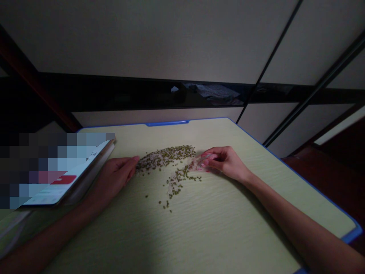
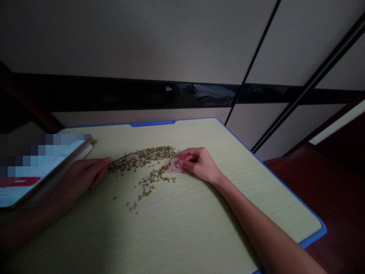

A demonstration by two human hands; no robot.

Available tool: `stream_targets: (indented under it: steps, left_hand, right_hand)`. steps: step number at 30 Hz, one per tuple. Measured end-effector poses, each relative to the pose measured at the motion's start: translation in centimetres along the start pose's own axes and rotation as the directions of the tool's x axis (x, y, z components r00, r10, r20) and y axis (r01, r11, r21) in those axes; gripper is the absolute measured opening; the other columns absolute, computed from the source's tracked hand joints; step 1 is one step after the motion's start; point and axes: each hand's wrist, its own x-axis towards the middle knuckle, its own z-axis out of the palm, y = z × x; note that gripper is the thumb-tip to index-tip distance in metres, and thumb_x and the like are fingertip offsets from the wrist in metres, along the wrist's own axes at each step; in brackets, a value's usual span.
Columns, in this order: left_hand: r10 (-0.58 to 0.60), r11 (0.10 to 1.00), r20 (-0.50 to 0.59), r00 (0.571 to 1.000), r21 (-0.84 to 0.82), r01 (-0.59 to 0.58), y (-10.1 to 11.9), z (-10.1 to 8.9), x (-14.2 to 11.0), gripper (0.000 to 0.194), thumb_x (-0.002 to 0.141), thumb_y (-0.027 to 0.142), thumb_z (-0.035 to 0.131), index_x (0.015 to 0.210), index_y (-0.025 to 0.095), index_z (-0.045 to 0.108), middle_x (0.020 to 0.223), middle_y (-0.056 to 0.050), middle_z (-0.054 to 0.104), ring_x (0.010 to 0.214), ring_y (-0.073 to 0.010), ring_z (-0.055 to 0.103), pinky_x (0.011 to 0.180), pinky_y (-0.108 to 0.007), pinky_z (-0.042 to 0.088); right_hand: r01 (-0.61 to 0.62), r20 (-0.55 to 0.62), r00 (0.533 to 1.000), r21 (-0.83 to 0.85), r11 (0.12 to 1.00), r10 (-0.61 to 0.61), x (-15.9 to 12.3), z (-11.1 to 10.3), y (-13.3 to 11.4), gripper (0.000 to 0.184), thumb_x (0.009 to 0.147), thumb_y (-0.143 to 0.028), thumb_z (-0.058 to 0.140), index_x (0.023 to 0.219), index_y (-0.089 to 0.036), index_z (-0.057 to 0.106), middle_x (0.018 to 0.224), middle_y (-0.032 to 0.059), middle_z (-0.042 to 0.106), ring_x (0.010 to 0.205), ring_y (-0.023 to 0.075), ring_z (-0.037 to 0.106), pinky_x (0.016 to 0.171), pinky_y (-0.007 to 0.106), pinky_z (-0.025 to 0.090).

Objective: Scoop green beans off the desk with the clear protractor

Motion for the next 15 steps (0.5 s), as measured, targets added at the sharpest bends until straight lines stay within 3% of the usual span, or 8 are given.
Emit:
stream_targets:
  steps: [7,15]
  left_hand:
    - [-0.008,1.0,0.004,1.0,0.004,0.008,-0.14,0.05,-0.03,0.043,0.074,0.048,0.041,0.04,0.021,0.037,0.034,0.007,0.034,0.038,-0.01,0.035,0.045,-0.023,0.028]
    - [0.011,1.0,-0.004,1.0,-0.005,-0.011,-0.35,0.09,0.11,0.045,0.074,0.048,0.042,0.039,0.021,0.036,0.033,0.007,0.035,0.038,-0.0102,0.035,0.046,-0.024,0.029]
  right_hand:
    - [-0.004,0.041,0.999,0.019,1.0,0.003,0.04,0.23,-0.03,0.025,0.064,-0.025,0.065,0.083,-0.009,0.065,0.058,0.0013,0.061,0.044,0.007,0.045,0.041,0.02,0.034]
    - [0.027,0.073,0.997,0.004,1.0,-0.027,-0.07,0.48,0.14,0.026,0.065,-0.026,0.064,0.085,-0.009,0.065,0.06,0.0019,0.06,0.049,0.0086,0.048,0.046,0.022,0.036]
